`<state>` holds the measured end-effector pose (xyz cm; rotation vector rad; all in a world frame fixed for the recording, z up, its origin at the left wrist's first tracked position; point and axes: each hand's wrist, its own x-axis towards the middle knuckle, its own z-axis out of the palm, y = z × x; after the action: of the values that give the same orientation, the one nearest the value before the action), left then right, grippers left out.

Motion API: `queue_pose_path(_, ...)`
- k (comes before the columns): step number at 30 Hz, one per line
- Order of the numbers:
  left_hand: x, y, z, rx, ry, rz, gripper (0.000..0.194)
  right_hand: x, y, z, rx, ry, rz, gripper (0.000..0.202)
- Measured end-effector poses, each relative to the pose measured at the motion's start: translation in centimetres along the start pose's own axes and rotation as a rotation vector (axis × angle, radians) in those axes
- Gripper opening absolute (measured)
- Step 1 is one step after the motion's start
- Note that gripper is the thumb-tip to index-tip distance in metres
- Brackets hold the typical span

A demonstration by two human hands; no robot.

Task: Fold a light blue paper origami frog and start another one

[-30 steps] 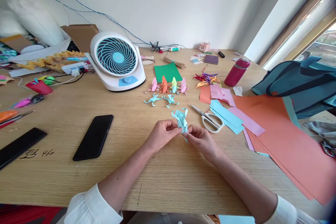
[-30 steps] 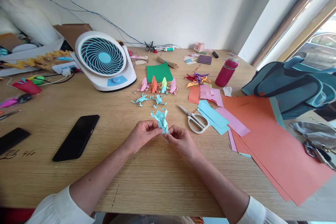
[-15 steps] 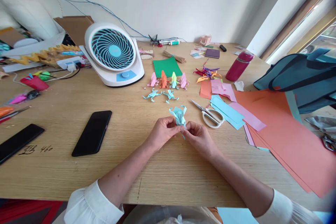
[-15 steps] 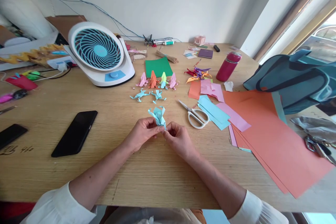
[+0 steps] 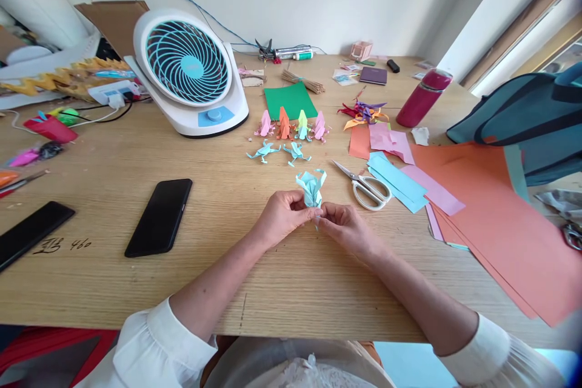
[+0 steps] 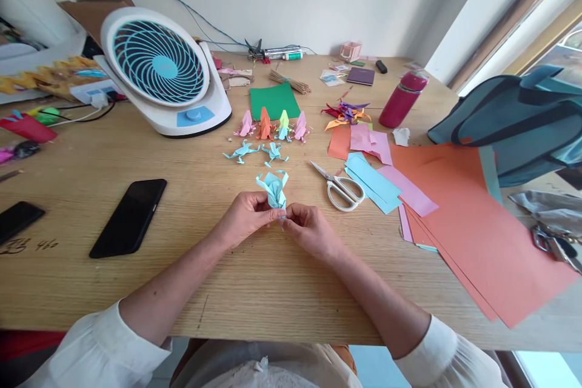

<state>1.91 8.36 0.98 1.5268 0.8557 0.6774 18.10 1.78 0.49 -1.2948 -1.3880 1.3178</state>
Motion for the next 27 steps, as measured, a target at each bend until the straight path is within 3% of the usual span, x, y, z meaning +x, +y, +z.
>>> queue_pose_path(4,0.0,-0.04,-0.08,0.079,0.034,0.037,0.026,0.03,-0.07,0.12,0.027,-0.013,0.018,0.039)
queue_pose_path(10,0.02,-0.23,0.19,-0.025,0.028,0.006,0.029,0.12,0.15,0.07,0.017,-0.008,0.006,0.042)
queue_pose_path(18,-0.02,0.06,0.08,0.007,0.077,0.009,0.028,0.06,-0.12,-0.06,-0.019,-0.02,0.039,0.042)
queue_pose_path(27,0.16,-0.34,-0.16,-0.044,0.07,-0.007,0.029,-0.13,0.57,0.03,-0.185,0.015,-0.047,0.038)
